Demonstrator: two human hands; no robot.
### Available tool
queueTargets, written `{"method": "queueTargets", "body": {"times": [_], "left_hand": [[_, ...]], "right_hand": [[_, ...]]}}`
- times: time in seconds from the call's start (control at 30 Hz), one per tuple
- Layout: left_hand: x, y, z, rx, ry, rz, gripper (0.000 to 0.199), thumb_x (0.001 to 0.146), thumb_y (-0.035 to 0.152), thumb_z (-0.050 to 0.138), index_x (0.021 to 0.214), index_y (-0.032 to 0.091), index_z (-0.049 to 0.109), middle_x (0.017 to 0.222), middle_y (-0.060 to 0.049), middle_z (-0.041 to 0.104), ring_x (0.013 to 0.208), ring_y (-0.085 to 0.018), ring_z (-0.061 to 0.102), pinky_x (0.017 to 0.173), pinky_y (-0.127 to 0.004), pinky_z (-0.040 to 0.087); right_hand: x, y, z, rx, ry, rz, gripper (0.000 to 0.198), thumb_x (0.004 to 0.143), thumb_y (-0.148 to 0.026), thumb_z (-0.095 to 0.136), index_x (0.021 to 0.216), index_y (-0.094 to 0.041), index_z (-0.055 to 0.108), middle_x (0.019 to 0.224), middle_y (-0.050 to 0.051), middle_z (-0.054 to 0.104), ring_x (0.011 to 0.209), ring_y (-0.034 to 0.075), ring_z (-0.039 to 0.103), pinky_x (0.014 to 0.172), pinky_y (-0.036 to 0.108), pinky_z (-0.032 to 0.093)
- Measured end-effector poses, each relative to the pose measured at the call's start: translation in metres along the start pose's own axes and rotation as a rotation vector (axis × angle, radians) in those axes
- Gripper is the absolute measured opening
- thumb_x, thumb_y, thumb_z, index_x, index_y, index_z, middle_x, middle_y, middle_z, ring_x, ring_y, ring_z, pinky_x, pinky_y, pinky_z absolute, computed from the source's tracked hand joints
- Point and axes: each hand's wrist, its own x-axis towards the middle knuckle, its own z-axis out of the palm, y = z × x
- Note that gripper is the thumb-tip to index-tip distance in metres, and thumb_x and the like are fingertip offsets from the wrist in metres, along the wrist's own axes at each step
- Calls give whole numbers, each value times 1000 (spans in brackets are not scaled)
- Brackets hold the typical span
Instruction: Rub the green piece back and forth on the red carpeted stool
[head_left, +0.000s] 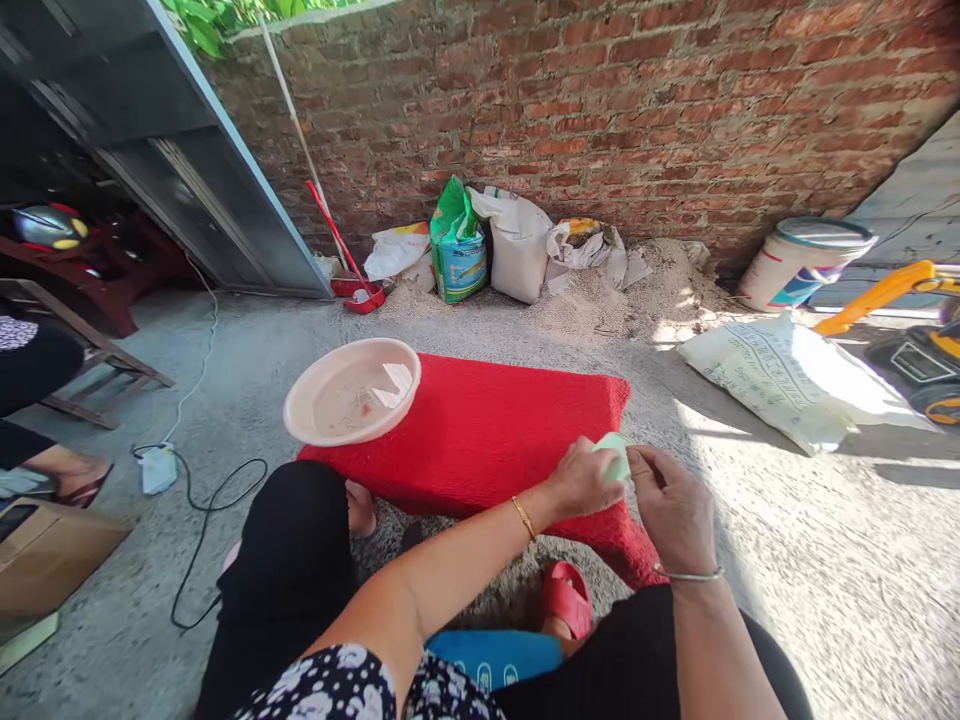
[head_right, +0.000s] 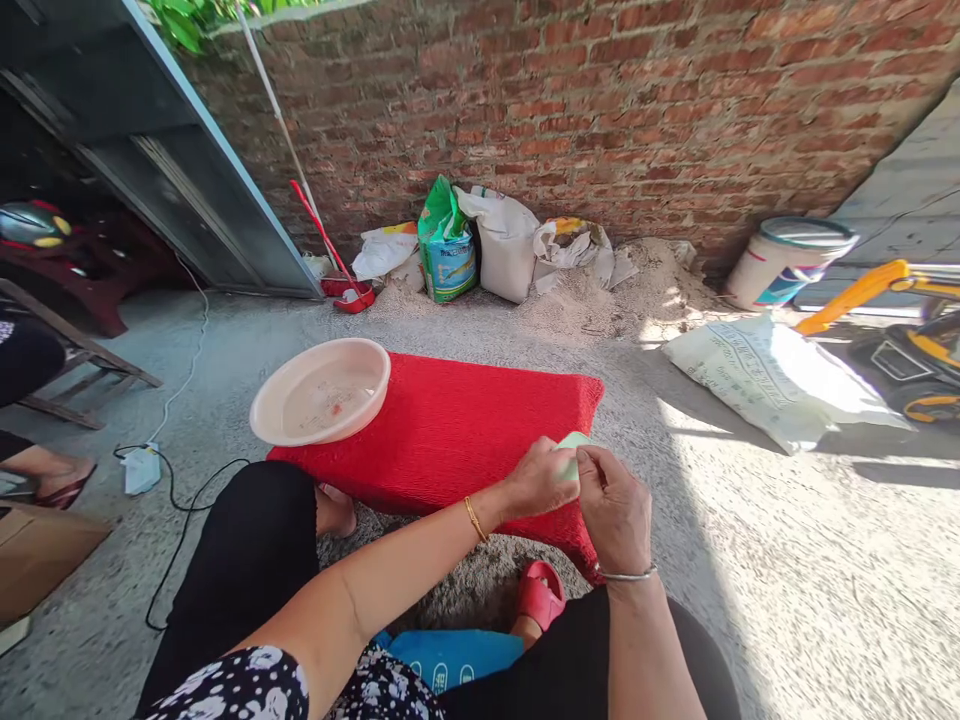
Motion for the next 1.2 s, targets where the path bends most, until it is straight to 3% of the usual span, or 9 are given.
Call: {"method": "queueTargets", "body": {"times": [0.17,0.3,0.4,0.5,0.67,0.77,0.87,1.07,1.2], "left_hand": [[-32,-103,-80,190,349,-449,42,81,38,52,120,23,54,113,-11,51,110,-25,48,96,-34,39],[-59,-157,-119,319,415,-705,39,82,35,51,116,17,55,111,-15,51,108,-29,49,92,-38,39],[-63,-153,-111,308,407,-707,39,81,34,51,115,14,55,110,-16,51,106,-30,50,90,-39,40],[-55,-116,-73,287,369,-593,38,79,37,54,113,19,55,110,-12,50,105,-27,50,87,-36,42],[-46,-32,-1,225,116,-20,42,77,43,53,113,20,53,107,-11,50,96,-24,49,83,-37,45],[-51,-14,6,159,8,125,42,77,49,53,110,22,55,97,-8,51,91,-22,50,81,-35,47],[-63,-39,-20,146,119,32,43,78,48,54,113,24,55,100,-7,50,93,-21,49,83,-33,46],[-102,-145,-103,363,368,-442,41,80,34,53,118,21,55,112,-11,47,106,-26,47,92,-38,41],[-111,-165,-115,380,372,-583,41,80,31,51,118,15,55,109,-15,48,105,-30,48,90,-41,42]], "right_hand": [[-1,-1,3,36,-40,-41,39,85,-49,44,87,-20,70,74,6,69,64,18,61,60,26,42],[0,-2,7,38,-67,-46,39,86,-49,44,90,-20,70,79,6,71,67,19,62,59,27,41],[0,-4,11,15,-75,-43,39,85,-50,44,90,-21,70,76,6,70,65,19,62,57,27,40],[1,-6,15,3,-88,-34,41,83,-52,44,89,-21,70,73,5,70,62,18,61,56,27,39],[3,-7,23,4,-92,-35,40,81,-52,46,87,-21,70,73,5,70,64,19,62,57,27,41],[3,-8,26,-6,-88,-19,39,80,-52,46,84,-21,70,71,5,69,63,20,63,57,27,41],[1,-5,30,-17,-98,-31,39,81,-52,45,85,-22,70,76,6,70,67,20,63,58,27,41],[0,6,37,-17,-124,-50,38,83,-51,44,90,-24,69,81,5,71,73,21,64,62,28,41],[2,8,40,-18,-136,-41,38,83,-52,44,91,-24,69,84,5,72,73,21,64,61,28,41]]}}
